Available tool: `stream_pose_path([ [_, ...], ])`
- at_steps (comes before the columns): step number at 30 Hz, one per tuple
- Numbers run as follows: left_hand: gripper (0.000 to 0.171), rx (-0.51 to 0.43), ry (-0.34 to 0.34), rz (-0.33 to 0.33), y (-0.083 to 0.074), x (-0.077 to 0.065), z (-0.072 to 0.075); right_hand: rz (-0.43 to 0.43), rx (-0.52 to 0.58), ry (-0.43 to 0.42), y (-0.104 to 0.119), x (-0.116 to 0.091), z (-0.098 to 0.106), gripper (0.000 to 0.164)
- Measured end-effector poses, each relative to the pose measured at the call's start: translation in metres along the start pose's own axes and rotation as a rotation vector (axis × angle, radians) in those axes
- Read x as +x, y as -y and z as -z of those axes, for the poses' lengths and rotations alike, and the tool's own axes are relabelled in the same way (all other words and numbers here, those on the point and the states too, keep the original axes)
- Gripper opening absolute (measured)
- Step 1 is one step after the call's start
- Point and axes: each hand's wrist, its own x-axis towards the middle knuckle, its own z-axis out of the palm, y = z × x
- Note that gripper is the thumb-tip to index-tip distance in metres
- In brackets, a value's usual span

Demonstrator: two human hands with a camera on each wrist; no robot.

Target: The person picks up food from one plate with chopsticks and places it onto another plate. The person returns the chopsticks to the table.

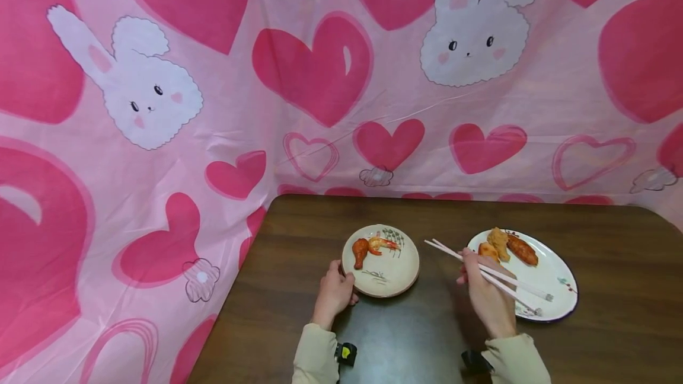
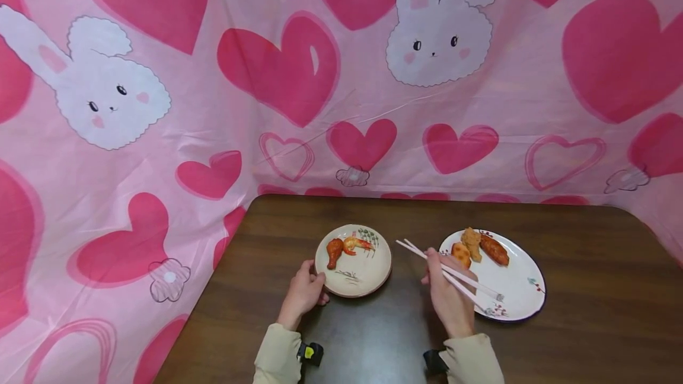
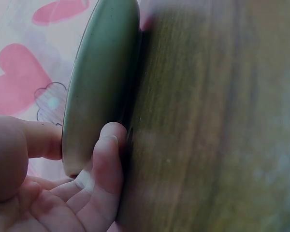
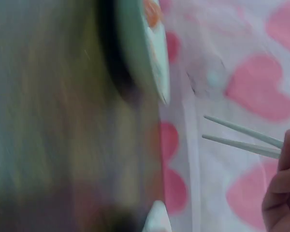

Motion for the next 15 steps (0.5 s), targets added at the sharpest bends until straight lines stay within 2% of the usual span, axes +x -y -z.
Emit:
stream_pose_path([
  [4, 0.047, -0.002, 0.004, 0.0, 0.0, 0.0, 0.0, -0.095, 0.027, -0.044, -0.015, 0.014, 0.031, 0.044],
  [6, 0.047, -0.003, 0.007, 0.003, 0.0, -0.001, 0.0, -0.175, 0.075, -0.068, -0.024, 0.02, 0.045, 0.042],
  [11, 0.046, -0.002, 0.007, 0.012, 0.001, -0.001, -0.001, -0.42, 0.284, -0.127, -0.047, 0.027, 0.071, 0.032],
  [13, 0.046, -0.001, 0.005, 0.011, 0.0, -0.001, -0.001, -0.479, 0.357, -0.144, -0.054, 0.026, 0.077, 0.031],
  [15, 0.046, 0.0, 0.005, 0.015, 0.0, -0.001, 0.0, -0.498, 0.43, -0.163, -0.062, 0.026, 0.079, 0.026],
])
